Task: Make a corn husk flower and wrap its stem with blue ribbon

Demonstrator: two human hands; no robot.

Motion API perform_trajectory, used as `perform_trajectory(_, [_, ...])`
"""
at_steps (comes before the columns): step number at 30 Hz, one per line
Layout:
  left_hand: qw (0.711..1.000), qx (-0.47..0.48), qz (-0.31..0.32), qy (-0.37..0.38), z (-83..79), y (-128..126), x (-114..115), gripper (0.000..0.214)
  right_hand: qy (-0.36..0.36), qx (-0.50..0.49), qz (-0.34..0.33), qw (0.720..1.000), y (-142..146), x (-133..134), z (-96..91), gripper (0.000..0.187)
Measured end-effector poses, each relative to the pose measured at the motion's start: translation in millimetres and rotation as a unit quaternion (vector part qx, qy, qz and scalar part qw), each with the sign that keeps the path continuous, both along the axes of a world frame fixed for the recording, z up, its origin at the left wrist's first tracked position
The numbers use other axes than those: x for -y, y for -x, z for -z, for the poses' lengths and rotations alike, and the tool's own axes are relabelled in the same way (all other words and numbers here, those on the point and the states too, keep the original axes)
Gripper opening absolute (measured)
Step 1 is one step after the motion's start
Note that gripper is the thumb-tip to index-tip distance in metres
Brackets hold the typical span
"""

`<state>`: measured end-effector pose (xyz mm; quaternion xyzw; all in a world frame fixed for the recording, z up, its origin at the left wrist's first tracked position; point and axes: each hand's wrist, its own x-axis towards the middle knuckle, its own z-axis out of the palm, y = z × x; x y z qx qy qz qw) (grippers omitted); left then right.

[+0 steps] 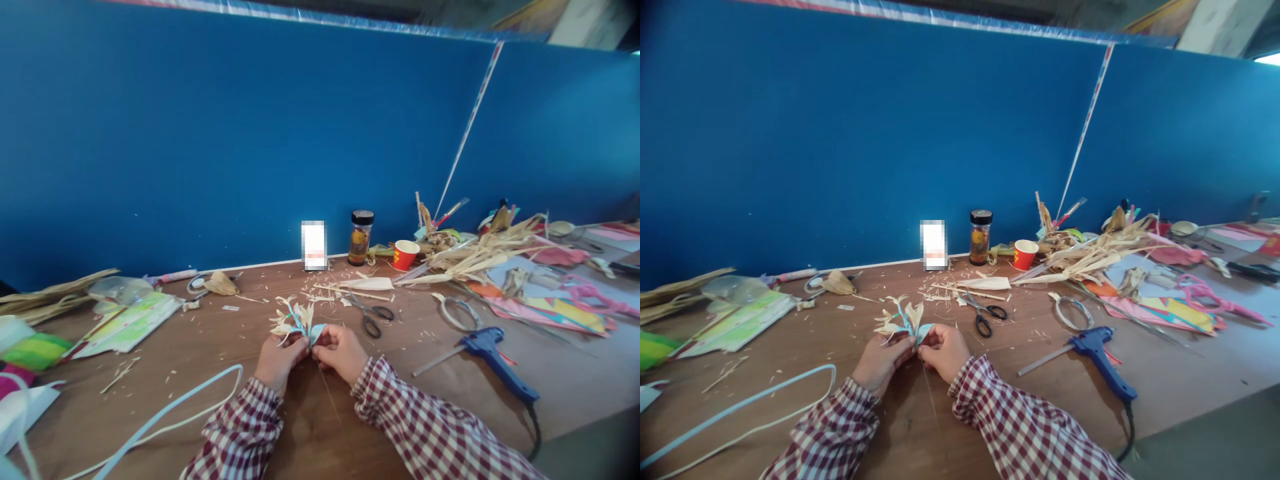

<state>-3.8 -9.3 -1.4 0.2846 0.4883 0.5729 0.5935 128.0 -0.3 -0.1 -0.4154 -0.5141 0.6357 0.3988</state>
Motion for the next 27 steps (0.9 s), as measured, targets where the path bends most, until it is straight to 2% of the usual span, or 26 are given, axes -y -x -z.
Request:
perform_trajectory(6, [1.0, 0.013, 0.01, 0.004, -5.5, 0.4, 2.8, 0.036, 0.019, -0.018, 0.01, 1.0, 1.2, -1.9, 2.5, 0.017])
perform_trajectory(15, [1.0, 0.009, 0.02, 0.016, -1.9, 3.9, 0.6, 0.029, 0.035, -0.024, 0.023, 0.999, 1.1, -4.5, 5.0, 0.022])
perform_trajectory(22, [0.999, 0.0, 0.038, 0.017, -3.5, 5.1, 1.1, 0.035, 0.036, -0.021, 0.025, 0.999, 0.4, -3.8, 1.5, 0.024])
perform_trajectory(27, [0.999, -0.002, 0.021, 0.03, -1.6, 3.8, 1.1, 0.033, 0.019, -0.001, 0.028, 0.999, 1.3, -2.2, 0.8, 0.019])
